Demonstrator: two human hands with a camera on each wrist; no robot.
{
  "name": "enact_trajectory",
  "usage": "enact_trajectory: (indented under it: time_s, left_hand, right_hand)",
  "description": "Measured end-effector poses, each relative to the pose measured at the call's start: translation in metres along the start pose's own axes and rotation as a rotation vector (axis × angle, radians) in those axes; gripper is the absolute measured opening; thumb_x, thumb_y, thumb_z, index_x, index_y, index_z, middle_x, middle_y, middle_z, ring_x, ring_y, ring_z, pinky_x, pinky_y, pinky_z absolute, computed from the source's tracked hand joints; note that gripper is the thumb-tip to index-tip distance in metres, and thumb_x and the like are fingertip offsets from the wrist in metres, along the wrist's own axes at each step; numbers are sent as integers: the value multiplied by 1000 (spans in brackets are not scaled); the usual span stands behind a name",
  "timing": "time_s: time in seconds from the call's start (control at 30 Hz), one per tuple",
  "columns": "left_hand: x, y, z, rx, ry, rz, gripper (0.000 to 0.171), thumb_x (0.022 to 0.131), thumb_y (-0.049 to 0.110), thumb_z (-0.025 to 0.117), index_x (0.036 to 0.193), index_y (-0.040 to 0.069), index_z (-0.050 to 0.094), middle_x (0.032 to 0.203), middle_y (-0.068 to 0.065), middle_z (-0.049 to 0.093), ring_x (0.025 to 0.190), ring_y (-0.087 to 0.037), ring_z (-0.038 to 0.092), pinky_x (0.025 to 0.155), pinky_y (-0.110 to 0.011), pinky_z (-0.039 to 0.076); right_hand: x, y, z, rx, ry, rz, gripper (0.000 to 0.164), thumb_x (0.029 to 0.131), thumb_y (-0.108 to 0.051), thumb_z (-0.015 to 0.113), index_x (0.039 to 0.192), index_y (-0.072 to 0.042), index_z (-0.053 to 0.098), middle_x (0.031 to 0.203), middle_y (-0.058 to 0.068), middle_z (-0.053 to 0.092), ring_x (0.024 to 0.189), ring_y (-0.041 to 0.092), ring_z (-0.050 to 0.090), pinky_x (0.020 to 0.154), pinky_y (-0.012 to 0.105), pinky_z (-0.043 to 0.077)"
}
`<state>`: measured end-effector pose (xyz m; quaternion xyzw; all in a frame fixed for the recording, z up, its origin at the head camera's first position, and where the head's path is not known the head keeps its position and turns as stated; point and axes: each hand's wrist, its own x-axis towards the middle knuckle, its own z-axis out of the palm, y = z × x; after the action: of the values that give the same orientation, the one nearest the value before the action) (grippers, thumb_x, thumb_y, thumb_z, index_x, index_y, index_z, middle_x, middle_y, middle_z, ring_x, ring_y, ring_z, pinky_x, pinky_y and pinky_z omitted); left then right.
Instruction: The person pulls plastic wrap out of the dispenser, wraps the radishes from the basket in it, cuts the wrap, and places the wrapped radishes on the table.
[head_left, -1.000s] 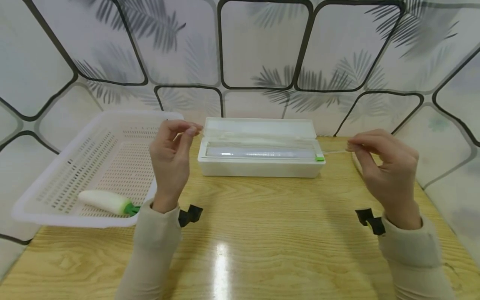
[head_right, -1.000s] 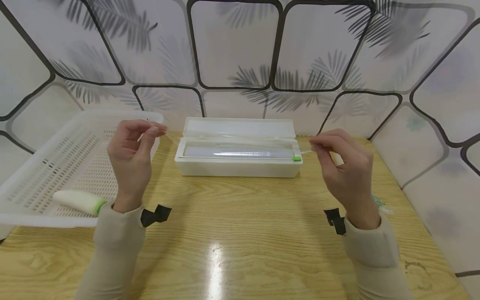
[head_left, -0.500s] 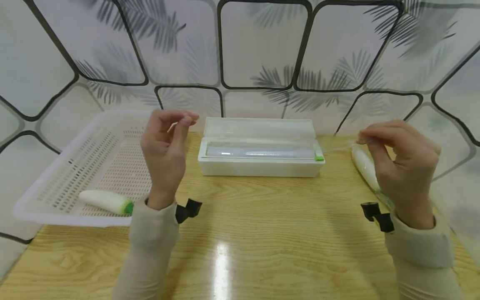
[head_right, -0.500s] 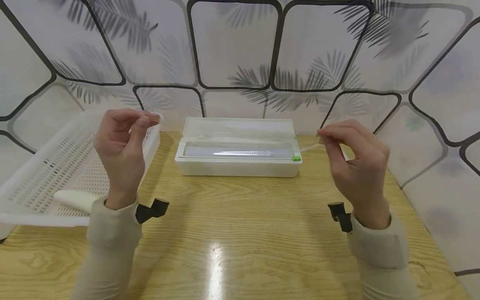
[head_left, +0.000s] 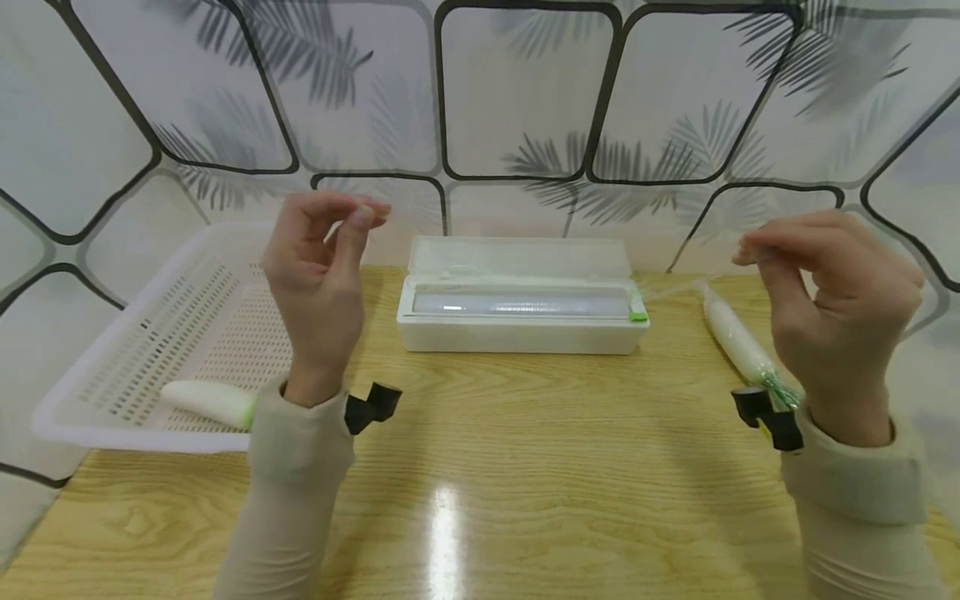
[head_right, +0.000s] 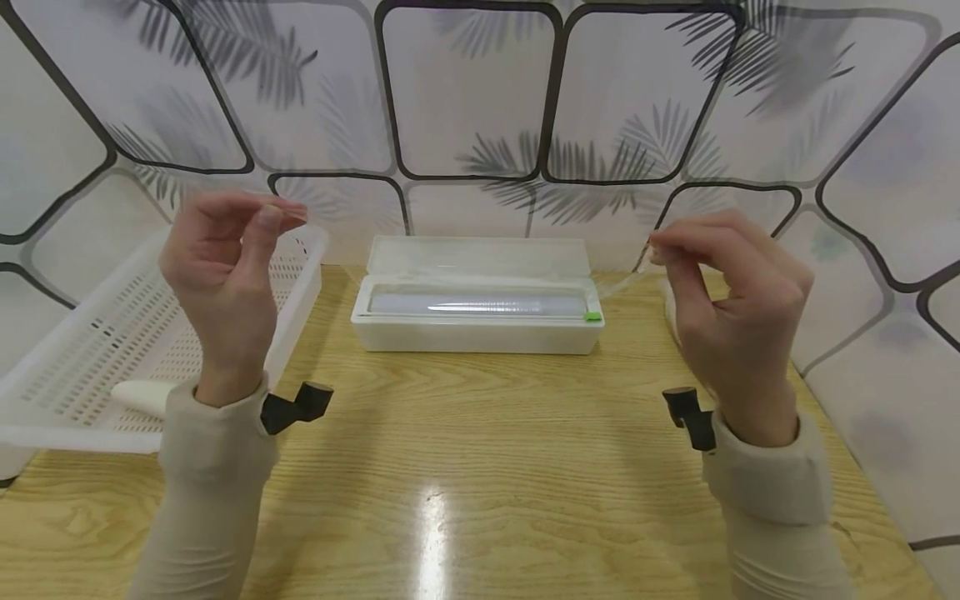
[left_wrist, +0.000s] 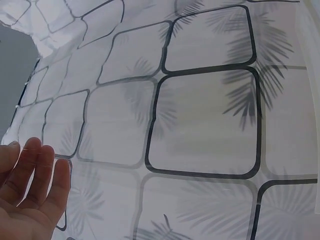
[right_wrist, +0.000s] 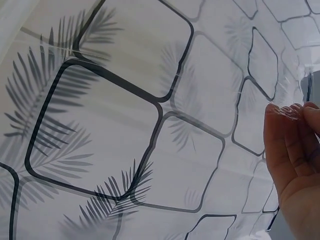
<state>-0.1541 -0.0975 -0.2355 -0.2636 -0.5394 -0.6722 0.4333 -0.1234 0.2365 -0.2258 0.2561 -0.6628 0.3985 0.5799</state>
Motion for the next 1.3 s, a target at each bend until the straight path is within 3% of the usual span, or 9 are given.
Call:
enact_trajectory:
  time_s: [0.23,0.37,0.47,0.57,0.77,0.9,1.07,1.17,1.3]
  left_hand:
    - [5,4,2,-33,32,7,13,90,-22,60,92,-8,62,88,-11,69,84,-22,70,82,-32,57]
    - [4,9,-2,-56,34,-3,13,88,-22,60,91,-10,62,88,-11,69,84,-24,70,82,-32,57]
    - [-2,12,-10,-67,-5,2,10,88,-23,60,91,-14,60,90,-12,69,86,-25,70,84,-34,57]
    - [-10,14,-22,-98,-74,36,6,88,-19,65,90,-19,59,89,-16,69,85,-26,70,84,-34,57]
    - [-28,18,-44,-182,-264,131,17,89,-7,72,85,-19,61,84,-17,71,82,-22,70,83,-31,55]
    - [-39,21,-58,-274,-421,165,11,90,-8,70,86,-16,64,84,-17,71,81,-23,69,79,-29,53]
    - [-53,22,-73,-332,-658,163,15,94,-4,66,81,-12,63,81,-16,70,79,-23,67,87,-30,50]
    - [-63,19,-84,-328,-835,111,15,98,0,64,84,-7,63,82,-13,69,76,-23,67,88,-31,53]
    - [-78,17,-99,-260,-1135,-79,11,94,-5,65,94,6,65,87,-6,69,80,-17,67,79,-28,56]
  right_hand:
    - [4,3,-4,-2,26,-14,14,86,15,63,74,13,70,73,24,70,72,6,65,71,12,42]
    - [4,0,-6,106,26,16,12,84,19,61,74,17,68,75,25,69,73,9,67,71,13,45]
    - [0,-2,-13,166,-29,24,11,84,21,61,76,18,67,77,26,68,76,10,68,73,15,49]
    - [-7,-5,-24,303,-104,41,8,83,23,60,78,21,65,80,28,68,79,14,69,75,18,51]
    - [-25,-9,-45,655,-297,79,4,84,24,63,85,27,61,90,32,68,88,26,68,82,23,53]
    - [-38,-10,-62,716,-457,55,14,88,15,68,90,27,61,93,33,68,90,29,65,84,25,52]
    - [-52,-17,-78,734,-657,42,16,94,8,66,97,23,64,97,29,68,93,26,63,83,24,51]
    - [-60,-20,-82,725,-804,53,15,98,4,62,103,18,66,101,21,69,93,21,62,79,22,50]
    - [-80,-19,-86,710,-1077,175,16,99,4,60,114,1,67,105,6,67,88,13,60,71,21,49]
